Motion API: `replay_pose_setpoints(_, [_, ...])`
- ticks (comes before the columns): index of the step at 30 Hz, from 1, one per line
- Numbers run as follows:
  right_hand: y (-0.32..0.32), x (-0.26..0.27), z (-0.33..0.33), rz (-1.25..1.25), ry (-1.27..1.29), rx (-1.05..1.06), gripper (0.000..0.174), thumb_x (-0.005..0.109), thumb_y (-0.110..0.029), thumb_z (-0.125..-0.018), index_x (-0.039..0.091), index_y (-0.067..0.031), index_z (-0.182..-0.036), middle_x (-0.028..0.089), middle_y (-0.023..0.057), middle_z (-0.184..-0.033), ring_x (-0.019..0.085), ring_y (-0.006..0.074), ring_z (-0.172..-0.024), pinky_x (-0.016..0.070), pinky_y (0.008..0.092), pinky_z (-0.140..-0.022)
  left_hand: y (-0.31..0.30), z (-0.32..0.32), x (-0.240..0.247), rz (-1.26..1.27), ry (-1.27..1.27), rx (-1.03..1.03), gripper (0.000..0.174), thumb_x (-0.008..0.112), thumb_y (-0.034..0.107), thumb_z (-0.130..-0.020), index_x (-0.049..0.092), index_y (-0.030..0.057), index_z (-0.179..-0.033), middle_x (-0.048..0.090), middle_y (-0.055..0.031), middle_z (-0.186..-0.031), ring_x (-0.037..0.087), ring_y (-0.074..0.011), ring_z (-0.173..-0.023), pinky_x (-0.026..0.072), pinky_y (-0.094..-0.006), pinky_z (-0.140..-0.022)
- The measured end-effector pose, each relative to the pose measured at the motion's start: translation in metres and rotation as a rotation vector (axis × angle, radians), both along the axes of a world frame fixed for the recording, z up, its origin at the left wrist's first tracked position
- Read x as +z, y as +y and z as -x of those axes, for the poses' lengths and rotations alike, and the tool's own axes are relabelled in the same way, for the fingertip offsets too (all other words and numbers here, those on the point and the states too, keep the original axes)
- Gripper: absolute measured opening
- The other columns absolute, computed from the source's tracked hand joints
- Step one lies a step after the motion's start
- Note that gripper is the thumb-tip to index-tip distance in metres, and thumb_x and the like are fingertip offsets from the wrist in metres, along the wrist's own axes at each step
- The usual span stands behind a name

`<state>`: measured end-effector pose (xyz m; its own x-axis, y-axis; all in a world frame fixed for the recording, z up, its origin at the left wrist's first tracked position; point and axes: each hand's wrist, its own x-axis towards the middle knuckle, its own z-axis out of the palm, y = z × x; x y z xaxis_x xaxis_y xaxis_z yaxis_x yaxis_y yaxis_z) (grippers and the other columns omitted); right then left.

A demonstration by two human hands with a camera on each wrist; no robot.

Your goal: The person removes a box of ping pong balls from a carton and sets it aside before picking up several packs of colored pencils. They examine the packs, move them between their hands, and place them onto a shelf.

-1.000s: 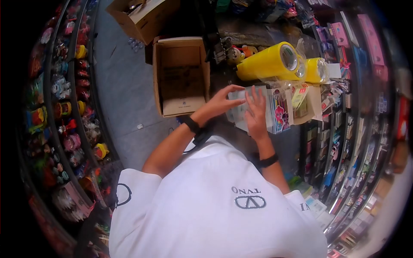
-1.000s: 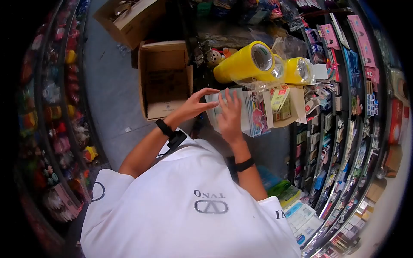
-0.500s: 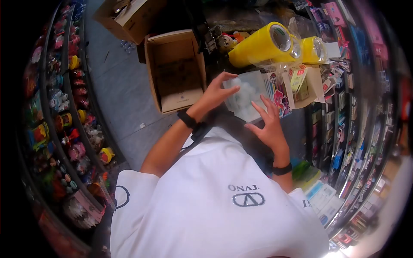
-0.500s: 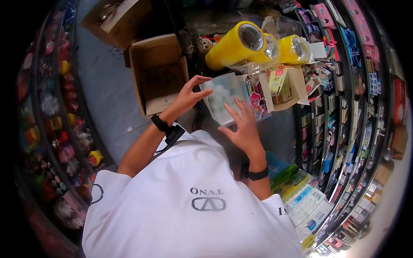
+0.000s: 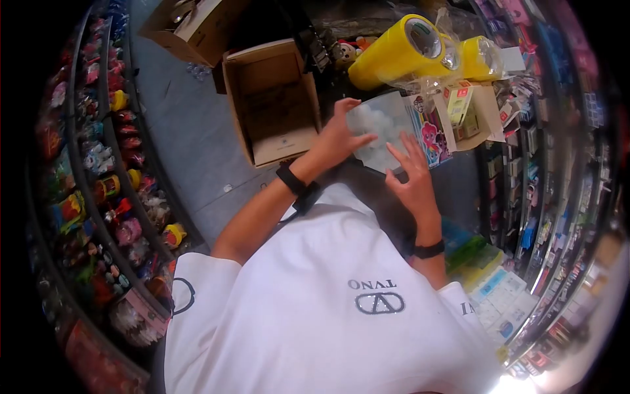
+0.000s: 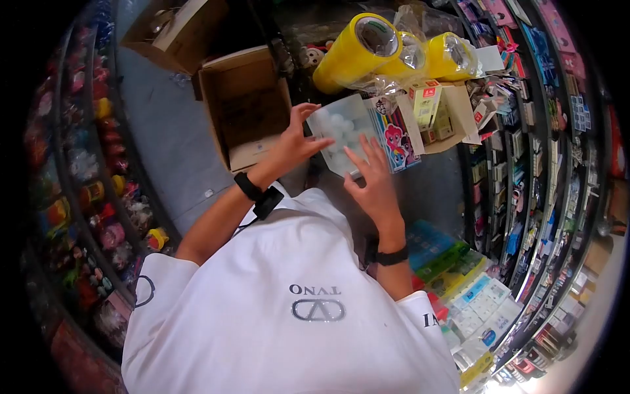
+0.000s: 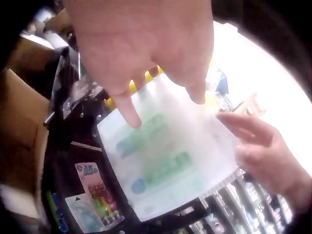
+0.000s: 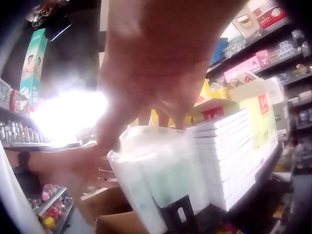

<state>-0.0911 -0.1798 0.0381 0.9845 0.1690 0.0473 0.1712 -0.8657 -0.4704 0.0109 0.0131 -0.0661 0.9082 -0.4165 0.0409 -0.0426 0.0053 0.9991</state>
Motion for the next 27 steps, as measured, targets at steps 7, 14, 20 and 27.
replay_pose_setpoints(7, [0.006,-0.002,0.0,0.061,0.027,-0.003,0.055,0.075,-0.016,-0.083,0.064,-0.0186,-0.137,0.042,0.0134,-0.158,0.034,0.0394,-0.146,0.031,0.0484,-0.118,0.006,0.008,0.011,0.05,-0.011,-0.101,0.105,0.089,0.022,-0.08,0.014,0.0033,-0.152,0.034,-0.0236,-0.151,0.048,-0.0317,-0.134,0.045,-0.0415,-0.107])
replay_pose_setpoints(14, [-0.002,-0.016,0.0,0.073,0.028,-0.003,0.053,0.076,-0.022,-0.086,0.065,-0.0202,-0.137,0.046,0.0111,-0.155,0.036,0.0399,-0.144,0.0305,0.0486,-0.117,0.008,0.005,0.005,0.158,0.108,-0.16,0.105,0.088,0.023,-0.081,0.013,0.007,-0.153,0.021,-0.0177,-0.157,0.038,-0.029,-0.142,0.044,-0.0476,-0.112])
replay_pose_setpoints(20, [0.009,-0.023,-0.002,0.093,-0.035,-0.1,0.048,0.074,-0.025,-0.088,0.066,-0.0243,-0.136,0.048,0.0092,-0.152,0.039,0.0392,-0.141,0.0311,0.0482,-0.116,-0.003,0.007,0.006,0.025,-0.007,-0.031,0.097,0.085,0.024,-0.084,0.017,0.003,-0.15,0.031,-0.0219,-0.153,0.043,-0.0292,-0.137,0.0431,-0.04,-0.112])
replay_pose_setpoints(27, [0.004,-0.03,-0.002,0.048,-0.097,-0.098,0.048,0.066,-0.025,-0.096,0.059,-0.0188,-0.143,0.046,0.0114,-0.154,0.037,0.0392,-0.142,0.0287,0.0496,-0.117,-0.006,0.01,0.007,0.089,0.066,0.024,0.089,0.081,0.023,-0.087,0.022,-0.0003,-0.149,0.037,-0.0235,-0.149,0.046,-0.0302,-0.134,0.0454,-0.0369,-0.106])
